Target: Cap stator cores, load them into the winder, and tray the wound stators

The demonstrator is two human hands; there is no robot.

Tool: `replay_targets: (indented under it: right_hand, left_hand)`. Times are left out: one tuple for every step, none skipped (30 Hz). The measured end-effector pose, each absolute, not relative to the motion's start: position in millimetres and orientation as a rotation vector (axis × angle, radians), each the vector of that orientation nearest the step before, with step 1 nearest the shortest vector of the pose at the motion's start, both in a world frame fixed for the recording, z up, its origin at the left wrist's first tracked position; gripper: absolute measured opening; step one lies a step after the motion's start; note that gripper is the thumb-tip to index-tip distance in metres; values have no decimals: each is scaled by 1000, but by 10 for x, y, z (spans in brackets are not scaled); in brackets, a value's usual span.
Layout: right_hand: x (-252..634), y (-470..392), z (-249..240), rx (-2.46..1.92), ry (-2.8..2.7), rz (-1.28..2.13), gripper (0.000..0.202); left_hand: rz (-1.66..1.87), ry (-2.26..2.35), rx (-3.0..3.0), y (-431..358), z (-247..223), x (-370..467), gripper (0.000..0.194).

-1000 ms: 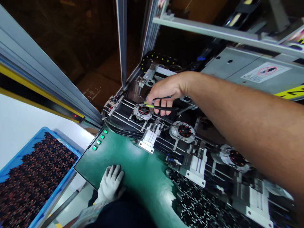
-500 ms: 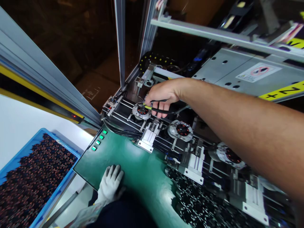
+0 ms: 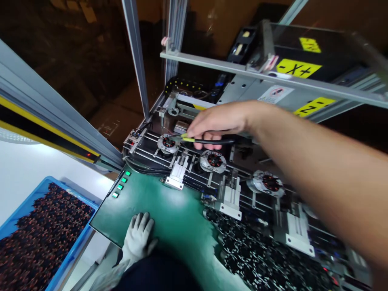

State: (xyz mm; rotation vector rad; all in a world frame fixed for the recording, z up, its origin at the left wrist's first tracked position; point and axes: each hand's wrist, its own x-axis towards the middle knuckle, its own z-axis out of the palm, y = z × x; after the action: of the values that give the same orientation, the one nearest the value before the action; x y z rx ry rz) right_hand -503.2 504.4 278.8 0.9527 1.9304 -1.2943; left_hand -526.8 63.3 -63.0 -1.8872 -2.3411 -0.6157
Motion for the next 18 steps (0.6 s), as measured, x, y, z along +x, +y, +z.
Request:
replay_targets:
  right_hand:
    - [-4842,5125,2871,950,1894,-1285,22]
    - [-4653,5200,2935,974,1858,-1261,24]
    - [-4473,5263,2976,1024,1824,-1223,25]
    - [-4309,5308,2993,1092,1798,-1182,25]
    - [-4165,5336,2986,1155,1778,-1157,26]
    - [-4043,5350,2959,1204,1762,-1145,27]
    - [-3943,5353,2915,1234,1752,-1146,28]
    - [-3863,5352,2861,1249,1747,-1158,28]
    - [-3802,5351,2802,1257,1746,-1178,28]
    - [-3756,5352,2744,1262,1746,-1199,28]
    - [-3723,5355,2690,1268,1744,-1220,27]
    - [-3701,5359,2643,1273,1742,-1237,26]
    - [-3686,5364,2606,1279,1740,-1252,25]
    - [-3678,5367,2578,1282,1738,-1264,24]
    - [-3675,5370,2558,1282,1738,-1270,23]
    - [-3676,5372,2542,1280,1740,-1272,23]
    - [-3680,5373,2530,1277,1744,-1270,23]
    - [-3686,5373,2519,1275,1750,-1265,23]
  left_hand:
    - [-604,-2361,-1852,631,-629,-5269,65]
    - [-584,-2378,-1823,628,-630,-5271,67]
    - [-551,-2385,-1814,624,-635,-5274,69]
    - [-510,-2372,-1830,620,-643,-5281,70]
    - [-464,-2341,-1870,617,-654,-5293,69]
    - [-418,-2293,-1922,615,-669,-5309,67]
    - [-379,-2251,-1957,616,-684,-5329,65]
    - [-349,-2221,-1972,618,-698,-5353,63]
    - [-323,-2195,-1978,622,-709,-5379,62]
    - [-297,-2169,-1987,627,-714,-5405,61]
    - [-267,-2143,-2000,631,-713,-5428,60]
    - [-234,-2118,-2016,635,-707,-5446,60]
    - [-200,-2096,-2035,637,-697,-5459,61]
    - [-174,-2077,-2053,638,-687,-5465,61]
    - [-163,-2075,-2056,637,-678,-5466,62]
    - [-162,-2085,-2052,636,-673,-5462,63]
    - [-167,-2098,-2049,635,-672,-5454,64]
    - [-176,-2116,-2039,634,-676,-5445,64]
